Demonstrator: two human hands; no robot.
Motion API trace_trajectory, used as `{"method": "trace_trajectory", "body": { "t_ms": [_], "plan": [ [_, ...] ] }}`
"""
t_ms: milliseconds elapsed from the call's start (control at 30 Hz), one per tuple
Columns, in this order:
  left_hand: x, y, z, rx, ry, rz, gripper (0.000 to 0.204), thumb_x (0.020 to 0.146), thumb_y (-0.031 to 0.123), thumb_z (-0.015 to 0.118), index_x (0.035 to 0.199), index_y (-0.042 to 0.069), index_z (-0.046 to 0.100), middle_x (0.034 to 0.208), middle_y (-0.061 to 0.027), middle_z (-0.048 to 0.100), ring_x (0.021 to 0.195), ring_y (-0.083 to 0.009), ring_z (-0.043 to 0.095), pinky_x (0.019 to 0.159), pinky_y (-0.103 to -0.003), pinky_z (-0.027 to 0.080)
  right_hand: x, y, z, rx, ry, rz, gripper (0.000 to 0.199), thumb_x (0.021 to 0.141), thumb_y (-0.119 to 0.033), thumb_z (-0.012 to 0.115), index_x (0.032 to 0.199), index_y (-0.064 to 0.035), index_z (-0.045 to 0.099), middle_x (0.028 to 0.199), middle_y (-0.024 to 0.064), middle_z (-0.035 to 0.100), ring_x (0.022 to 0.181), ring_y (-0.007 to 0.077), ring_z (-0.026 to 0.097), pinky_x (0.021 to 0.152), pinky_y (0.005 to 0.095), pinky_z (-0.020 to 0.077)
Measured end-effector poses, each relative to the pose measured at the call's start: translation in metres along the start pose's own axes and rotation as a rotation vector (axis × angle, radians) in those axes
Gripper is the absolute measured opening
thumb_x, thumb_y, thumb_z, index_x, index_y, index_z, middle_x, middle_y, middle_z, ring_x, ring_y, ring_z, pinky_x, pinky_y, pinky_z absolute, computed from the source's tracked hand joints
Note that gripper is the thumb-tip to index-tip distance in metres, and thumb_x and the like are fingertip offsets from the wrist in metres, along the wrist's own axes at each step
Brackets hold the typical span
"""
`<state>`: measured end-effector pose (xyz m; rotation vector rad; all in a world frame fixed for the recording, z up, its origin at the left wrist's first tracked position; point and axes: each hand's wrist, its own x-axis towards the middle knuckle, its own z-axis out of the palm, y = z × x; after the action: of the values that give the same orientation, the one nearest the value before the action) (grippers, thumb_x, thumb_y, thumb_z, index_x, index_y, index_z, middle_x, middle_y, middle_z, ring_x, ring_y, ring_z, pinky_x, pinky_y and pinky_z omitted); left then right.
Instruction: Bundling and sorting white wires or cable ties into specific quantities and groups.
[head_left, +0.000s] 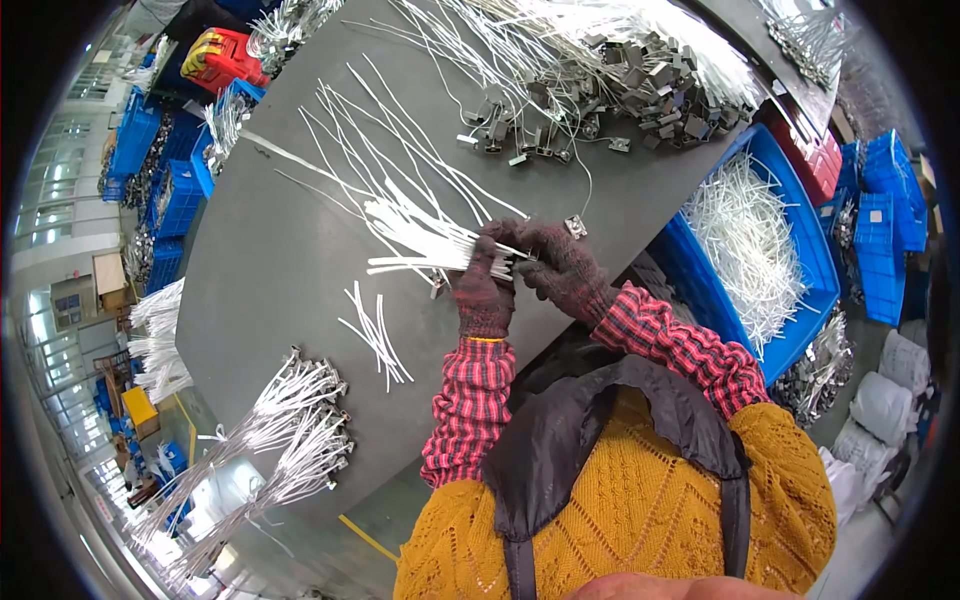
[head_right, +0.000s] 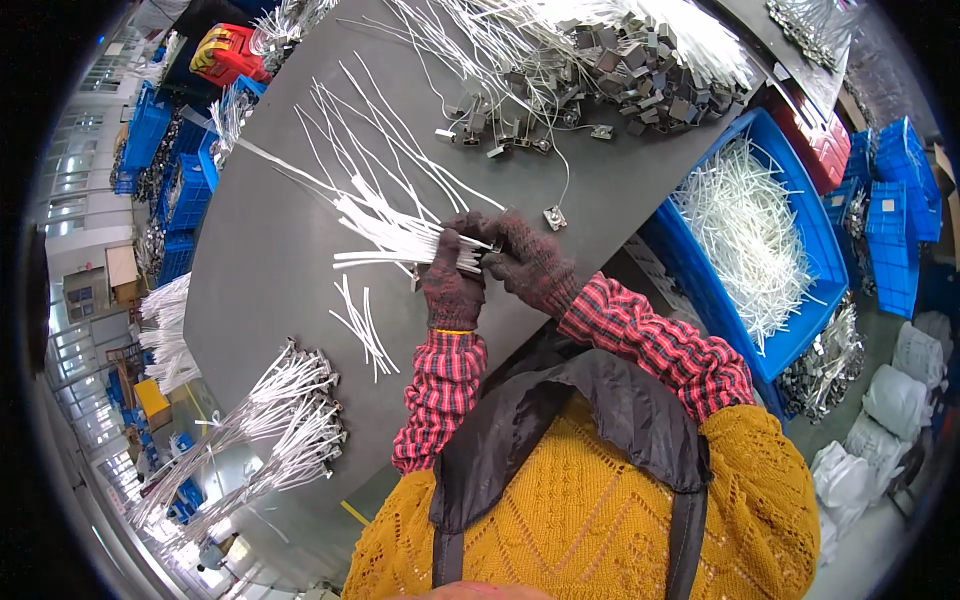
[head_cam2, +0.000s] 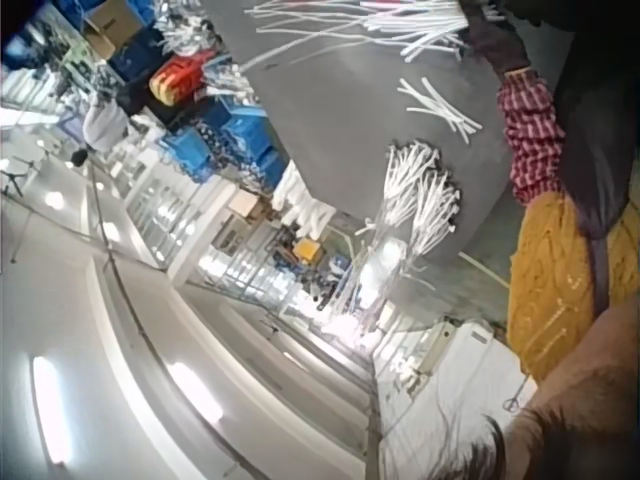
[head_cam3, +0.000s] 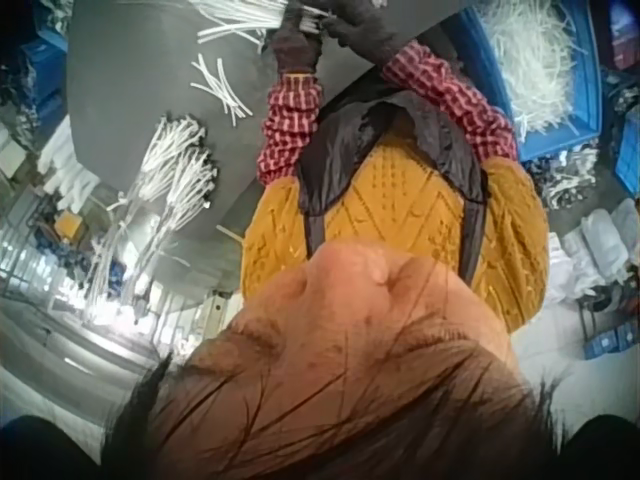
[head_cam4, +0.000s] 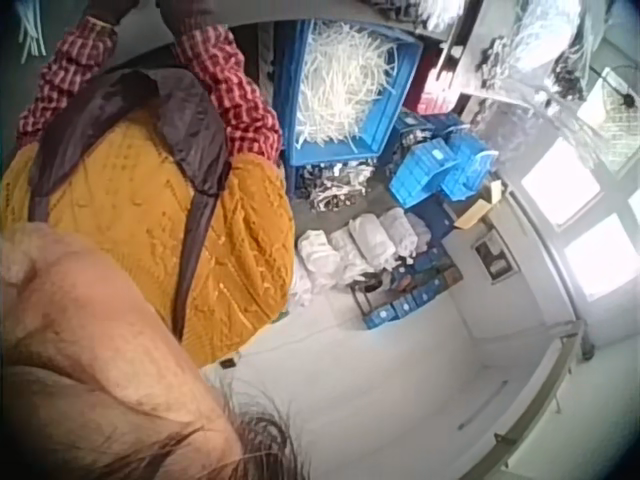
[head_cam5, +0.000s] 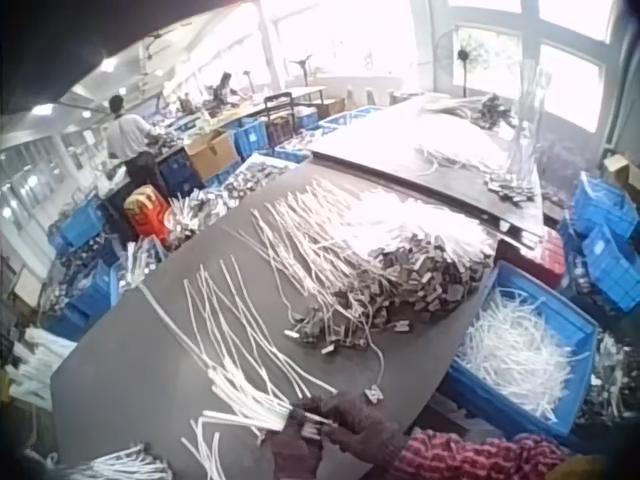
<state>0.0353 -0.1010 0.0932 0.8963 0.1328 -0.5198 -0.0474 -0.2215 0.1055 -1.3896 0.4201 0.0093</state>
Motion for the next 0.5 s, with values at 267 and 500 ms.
{"method": "trace_trajectory", "body": {
  "t_ms": [267, 500],
  "plan": [
    [0.003, 0.009, -0.013, 0.443, 0.15, 0.001, 0.02, 0.096, 0.016, 0.057, 0.1, -0.003, 0.061, 0.09, -0.0147, 0.069, 0.078, -0.0236, 0.068, 0.064, -0.033, 0.057, 0.021, 0.01, 0.005, -0.282, -0.08, -0.387, 0.053, 0.083, -0.007, 0.072, 0.133, -0.0109, 0.053, 0.115, 0.0148, 0.064, 0.103, 0.03, 0.065, 0.088, 0.0367, 0.0528],
    [-0.004, 0.051, -0.051, 0.399, 0.511, 0.026, 0.019, 0.093, 0.016, 0.054, 0.099, -0.001, 0.059, 0.076, -0.0167, 0.066, 0.059, -0.0266, 0.066, 0.044, -0.032, 0.053, -0.008, 0.018, -0.063, -1.351, 0.259, -0.141, 0.061, 0.082, -0.027, 0.072, 0.139, -0.0193, 0.049, 0.126, 0.0132, 0.059, 0.123, 0.032, 0.051, 0.101, 0.0459, 0.0433]
  ]
}}
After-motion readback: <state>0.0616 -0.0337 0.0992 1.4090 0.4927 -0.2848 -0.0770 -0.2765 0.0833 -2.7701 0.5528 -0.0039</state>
